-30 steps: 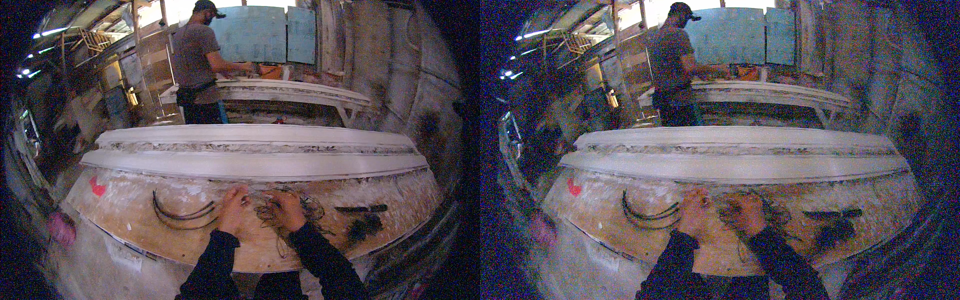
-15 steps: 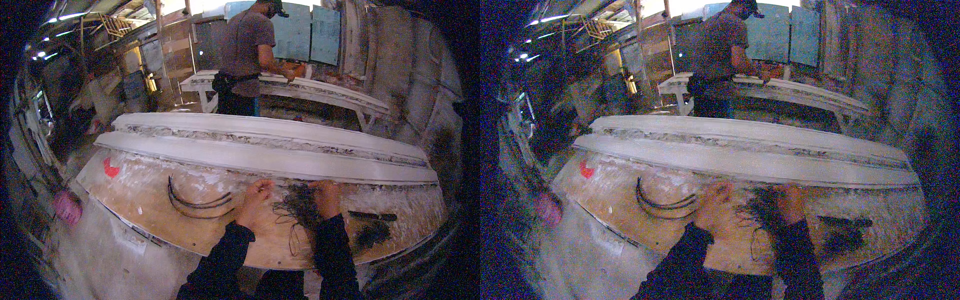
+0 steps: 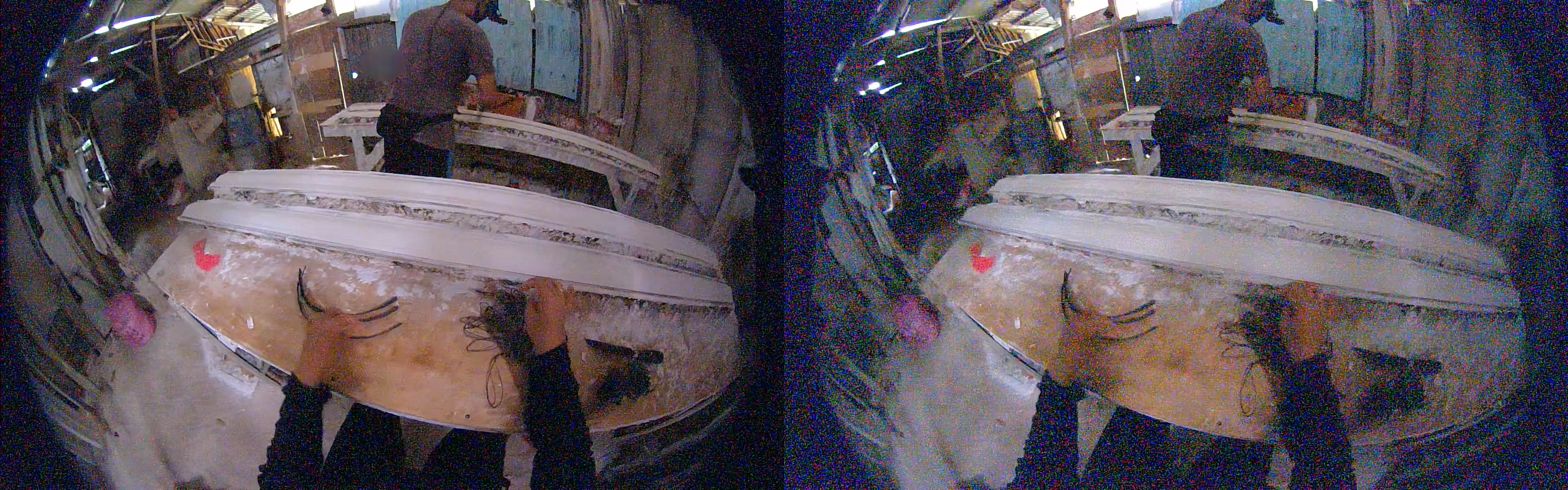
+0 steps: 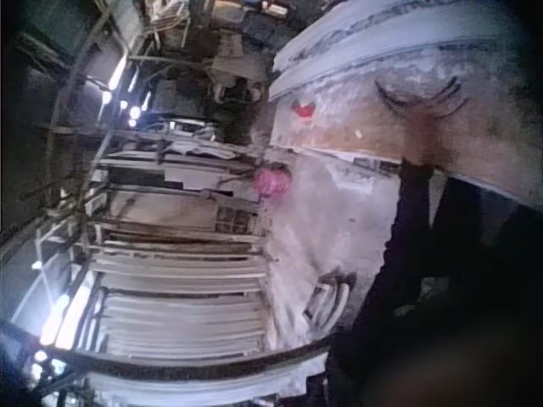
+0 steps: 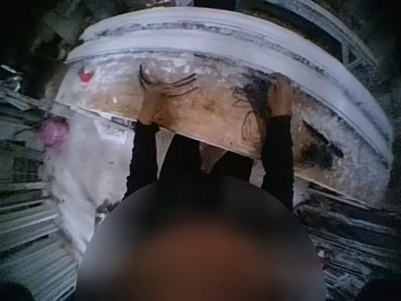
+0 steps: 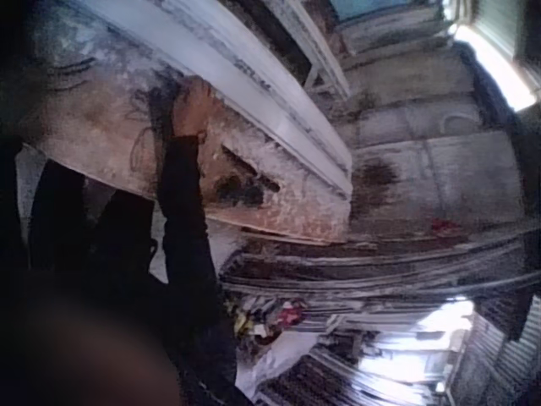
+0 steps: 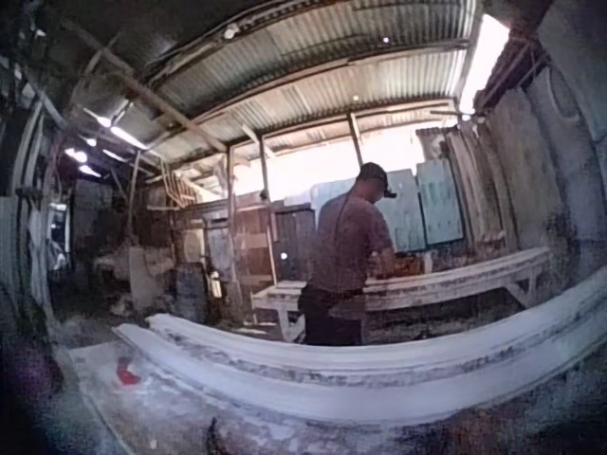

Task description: The person repeatedly picks up black cable ties from a wooden workbench and ties them into knots by hand. The person handles the ties one at a time, forming loops and tightening them, while a coworker works on a white boat hull in the background.

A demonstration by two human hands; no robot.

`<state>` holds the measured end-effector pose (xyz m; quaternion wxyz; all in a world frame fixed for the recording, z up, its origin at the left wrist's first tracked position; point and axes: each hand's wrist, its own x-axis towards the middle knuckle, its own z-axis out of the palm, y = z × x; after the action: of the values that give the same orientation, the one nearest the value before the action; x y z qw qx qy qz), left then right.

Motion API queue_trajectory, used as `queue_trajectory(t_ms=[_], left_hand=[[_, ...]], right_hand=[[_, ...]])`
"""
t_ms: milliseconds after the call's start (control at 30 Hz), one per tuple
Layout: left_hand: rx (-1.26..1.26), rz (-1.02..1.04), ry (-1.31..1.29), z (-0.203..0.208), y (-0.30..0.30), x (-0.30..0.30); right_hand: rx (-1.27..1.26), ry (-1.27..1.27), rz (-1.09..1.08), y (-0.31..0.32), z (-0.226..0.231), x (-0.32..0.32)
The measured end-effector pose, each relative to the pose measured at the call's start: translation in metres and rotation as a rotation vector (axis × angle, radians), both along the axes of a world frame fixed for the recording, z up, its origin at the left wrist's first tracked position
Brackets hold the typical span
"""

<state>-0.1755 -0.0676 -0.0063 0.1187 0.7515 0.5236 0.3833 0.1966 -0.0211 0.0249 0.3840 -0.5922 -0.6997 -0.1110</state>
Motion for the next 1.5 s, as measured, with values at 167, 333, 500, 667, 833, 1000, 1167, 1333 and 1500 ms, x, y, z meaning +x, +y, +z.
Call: queue_trajectory(t_ms=[167,333,500,667,833,1000,1167,1333,1500], left_hand=[[-0.129,0.325,0.584,0.012,-0.021,-0.029],[0.101,0.404,0.611,0.022,-0.013,-0.011],[0.383,-0.015,0.257,0.042,-0.017,0.052],[0.251,-0.467,-0.167,0.059,0.008,0.129],[0.354,-0.543,-0.246,0.033,0.049,0.178],[0.291,-0.476,-0.425,-0.011,0.067,0.187],[-0.381,-0.513,-1.089,-0.011,0.070,0.178],[-0.526,-0.521,-1.135,0.010,0.063,0.172],[-0.663,-0.618,-0.939,0.007,0.067,0.171]], right_hand=[[-0.083,0.183,0.156,-0.004,0.001,-0.004],[-0.004,0.107,0.126,0.001,-0.012,-0.005],[-0.001,0.141,0.330,0.011,-0.024,-0.008],[-0.491,0.873,0.749,0.004,-0.030,-0.025],[-0.617,1.289,0.873,0.000,-0.022,-0.021],[-0.691,1.059,0.730,0.001,-0.014,-0.016],[-0.647,1.041,0.651,-0.004,-0.018,-0.034],[-0.609,1.086,0.695,-0.001,-0.021,-0.032],[-0.524,0.915,0.676,0.001,-0.023,-0.032]])
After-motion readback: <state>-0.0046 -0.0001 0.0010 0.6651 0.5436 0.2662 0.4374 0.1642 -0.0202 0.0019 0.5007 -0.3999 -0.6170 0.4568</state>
